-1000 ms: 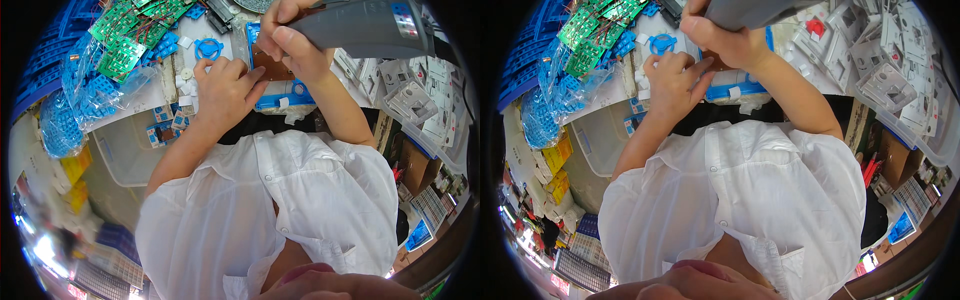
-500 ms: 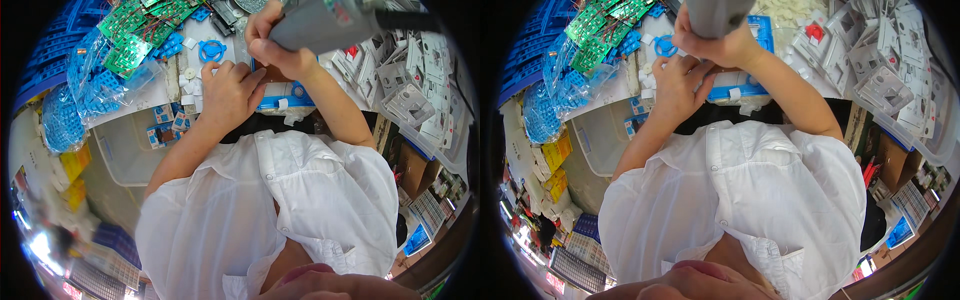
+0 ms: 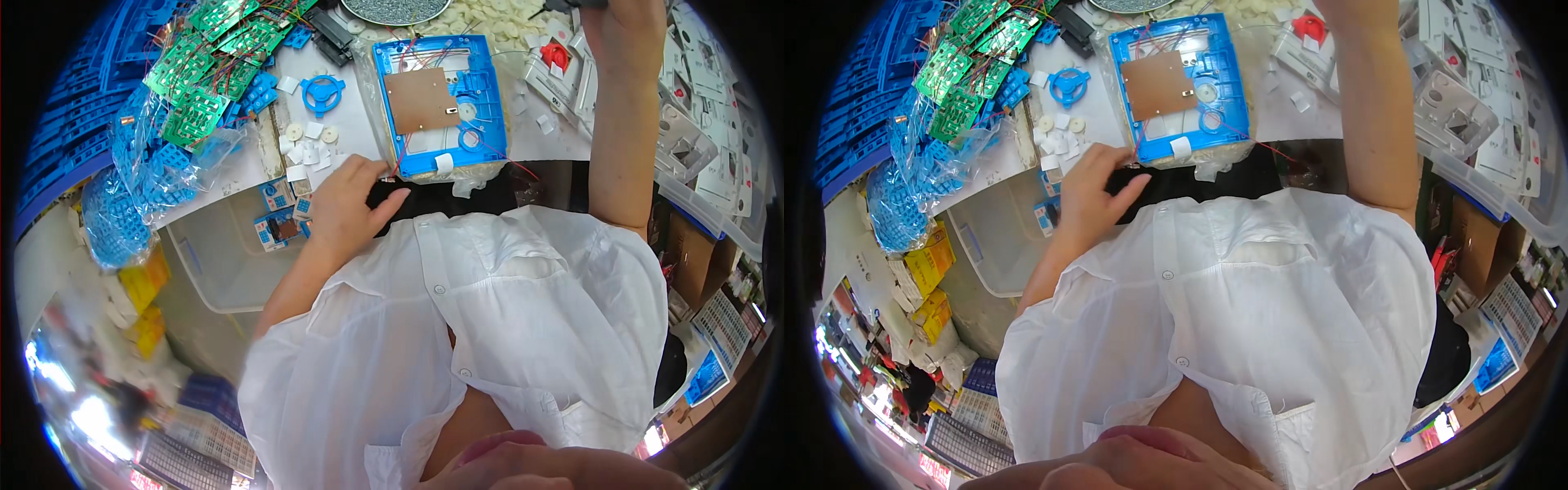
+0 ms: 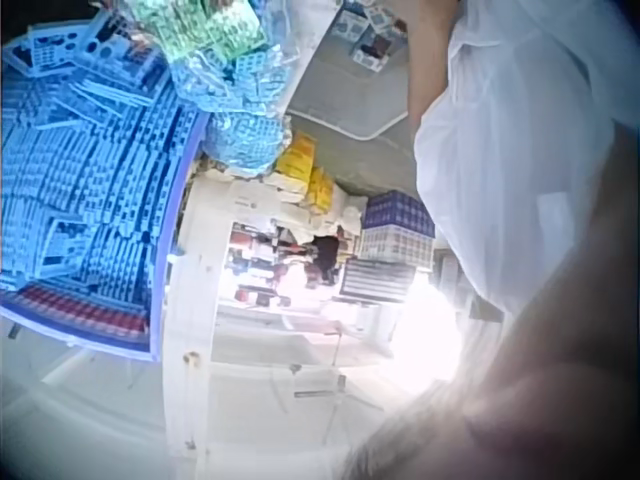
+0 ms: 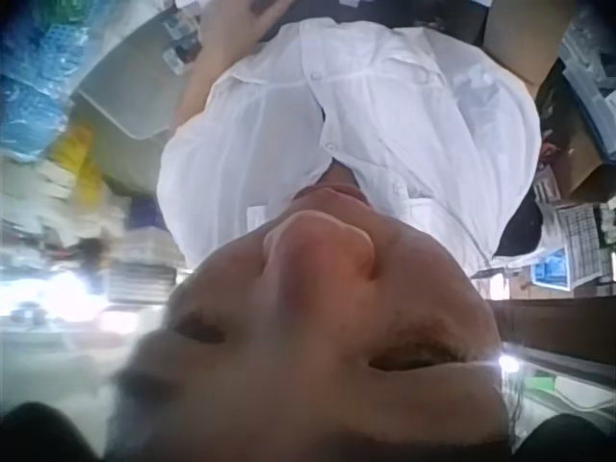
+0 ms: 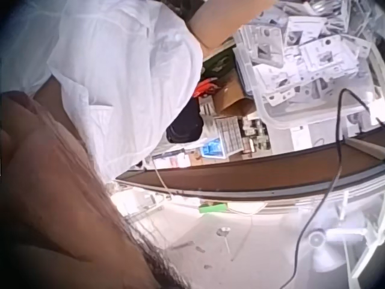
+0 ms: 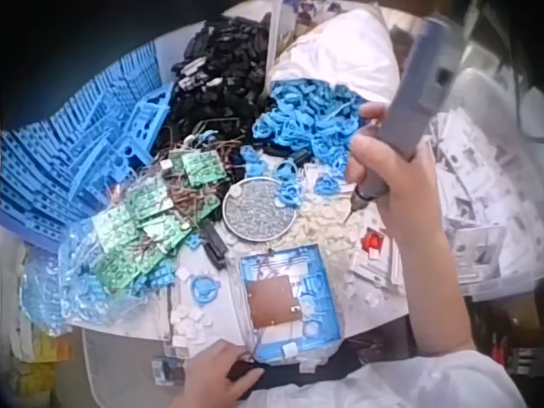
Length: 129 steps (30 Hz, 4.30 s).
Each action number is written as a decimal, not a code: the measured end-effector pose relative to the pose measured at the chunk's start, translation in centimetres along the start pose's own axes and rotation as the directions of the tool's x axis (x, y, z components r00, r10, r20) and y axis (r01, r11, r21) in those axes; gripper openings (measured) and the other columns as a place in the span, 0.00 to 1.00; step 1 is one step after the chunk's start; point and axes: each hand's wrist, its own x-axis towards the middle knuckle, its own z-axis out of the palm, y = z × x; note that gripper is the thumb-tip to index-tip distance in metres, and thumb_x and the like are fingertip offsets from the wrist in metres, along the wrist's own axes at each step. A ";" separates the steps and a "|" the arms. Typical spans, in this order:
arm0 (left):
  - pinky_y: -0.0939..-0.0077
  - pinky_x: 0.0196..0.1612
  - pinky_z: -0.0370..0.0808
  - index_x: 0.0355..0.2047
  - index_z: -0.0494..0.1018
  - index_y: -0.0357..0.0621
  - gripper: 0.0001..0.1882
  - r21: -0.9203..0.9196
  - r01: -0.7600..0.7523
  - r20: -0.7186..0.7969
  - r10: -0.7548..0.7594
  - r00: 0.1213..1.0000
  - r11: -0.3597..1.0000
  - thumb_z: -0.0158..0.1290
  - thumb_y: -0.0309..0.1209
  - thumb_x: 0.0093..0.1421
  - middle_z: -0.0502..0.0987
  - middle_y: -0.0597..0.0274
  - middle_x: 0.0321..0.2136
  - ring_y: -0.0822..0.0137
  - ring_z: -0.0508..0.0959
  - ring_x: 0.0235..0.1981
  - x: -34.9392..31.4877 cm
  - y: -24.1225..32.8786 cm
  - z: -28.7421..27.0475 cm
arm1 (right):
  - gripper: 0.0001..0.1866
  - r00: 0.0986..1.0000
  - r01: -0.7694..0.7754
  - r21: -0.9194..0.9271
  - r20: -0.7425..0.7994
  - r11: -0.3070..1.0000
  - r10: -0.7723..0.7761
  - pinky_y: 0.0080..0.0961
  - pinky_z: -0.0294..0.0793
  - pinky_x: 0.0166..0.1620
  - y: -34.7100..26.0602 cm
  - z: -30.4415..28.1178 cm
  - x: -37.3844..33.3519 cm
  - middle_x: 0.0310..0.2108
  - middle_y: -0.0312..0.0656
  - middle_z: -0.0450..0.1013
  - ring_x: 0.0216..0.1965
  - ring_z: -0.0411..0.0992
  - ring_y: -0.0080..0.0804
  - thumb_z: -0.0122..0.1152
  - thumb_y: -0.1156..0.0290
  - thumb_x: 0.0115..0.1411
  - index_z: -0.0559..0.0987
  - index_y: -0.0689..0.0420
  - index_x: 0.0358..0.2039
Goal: Assembling small components into a blue plastic tray and using an electric tool.
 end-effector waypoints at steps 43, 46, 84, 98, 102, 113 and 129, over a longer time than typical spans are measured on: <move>0.78 0.32 0.73 0.60 0.73 0.43 0.25 -0.318 -0.194 0.150 0.252 0.956 0.928 0.60 0.24 0.62 0.81 0.62 0.36 0.73 0.75 0.28 7.3 5.6 0.4 | 0.22 0.890 -0.029 -0.850 0.217 0.525 0.400 0.31 0.75 0.38 1.0 -3.4 -17.9 0.34 0.41 0.77 0.35 0.75 0.37 0.74 0.71 0.52 0.79 0.55 0.48; 0.75 0.30 0.72 0.61 0.72 0.44 0.28 -0.309 -0.149 0.166 0.207 0.964 0.939 0.63 0.26 0.59 0.80 0.61 0.35 0.68 0.75 0.26 7.1 6.0 0.9 | 0.19 0.769 -0.272 -0.834 0.112 0.481 0.629 0.28 0.74 0.34 0.1 -3.7 -17.9 0.31 0.40 0.76 0.31 0.75 0.31 0.72 0.72 0.55 0.79 0.55 0.48; 0.64 0.46 0.62 0.33 0.78 0.48 0.09 0.174 -0.293 -0.085 0.311 0.947 0.940 0.66 0.25 0.53 0.80 0.68 0.32 0.63 0.77 0.37 3.5 1.3 1.1 | 0.09 0.860 0.290 -0.708 0.488 0.644 0.149 0.37 0.68 0.44 1.8 -1.4 -18.5 0.37 0.36 0.75 0.41 0.71 0.38 0.73 0.70 0.52 0.80 0.53 0.31; 0.64 0.47 0.62 0.32 0.77 0.47 0.07 0.166 -0.302 -0.083 0.319 0.944 0.939 0.65 0.25 0.55 0.79 0.66 0.31 0.61 0.76 0.35 3.9 1.5 1.3 | 0.11 0.899 0.254 -0.850 0.383 0.461 0.211 0.33 0.76 0.35 5.8 -5.2 -10.7 0.35 0.42 0.80 0.31 0.78 0.39 0.64 0.72 0.62 0.83 0.58 0.45; 0.62 0.48 0.63 0.32 0.77 0.48 0.07 0.161 -0.278 -0.085 0.294 0.952 0.947 0.65 0.26 0.54 0.79 0.67 0.31 0.62 0.77 0.36 3.5 1.0 1.4 | 0.12 0.791 0.271 -0.767 0.521 0.581 0.320 0.39 0.78 0.41 1.0 -6.4 -12.0 0.38 0.47 0.81 0.36 0.78 0.51 0.64 0.66 0.61 0.84 0.56 0.43; 0.63 0.49 0.63 0.32 0.77 0.47 0.07 0.149 -0.308 -0.075 0.321 0.944 0.940 0.65 0.25 0.55 0.79 0.65 0.31 0.60 0.77 0.36 3.9 1.2 1.1 | 0.21 0.785 0.214 -0.728 0.525 0.652 0.328 0.32 0.77 0.40 0.8 -3.3 -17.8 0.44 0.40 0.76 0.42 0.74 0.39 0.77 0.71 0.46 0.83 0.52 0.42; 0.62 0.49 0.67 0.34 0.77 0.45 0.09 0.117 -0.312 -0.065 0.321 0.945 0.943 0.65 0.23 0.54 0.80 0.62 0.33 0.58 0.78 0.37 3.6 0.9 1.0 | 0.15 0.848 0.390 -0.689 0.527 0.612 0.054 0.32 0.74 0.39 2.7 -2.7 -19.4 0.35 0.38 0.75 0.36 0.72 0.39 0.75 0.74 0.47 0.83 0.54 0.38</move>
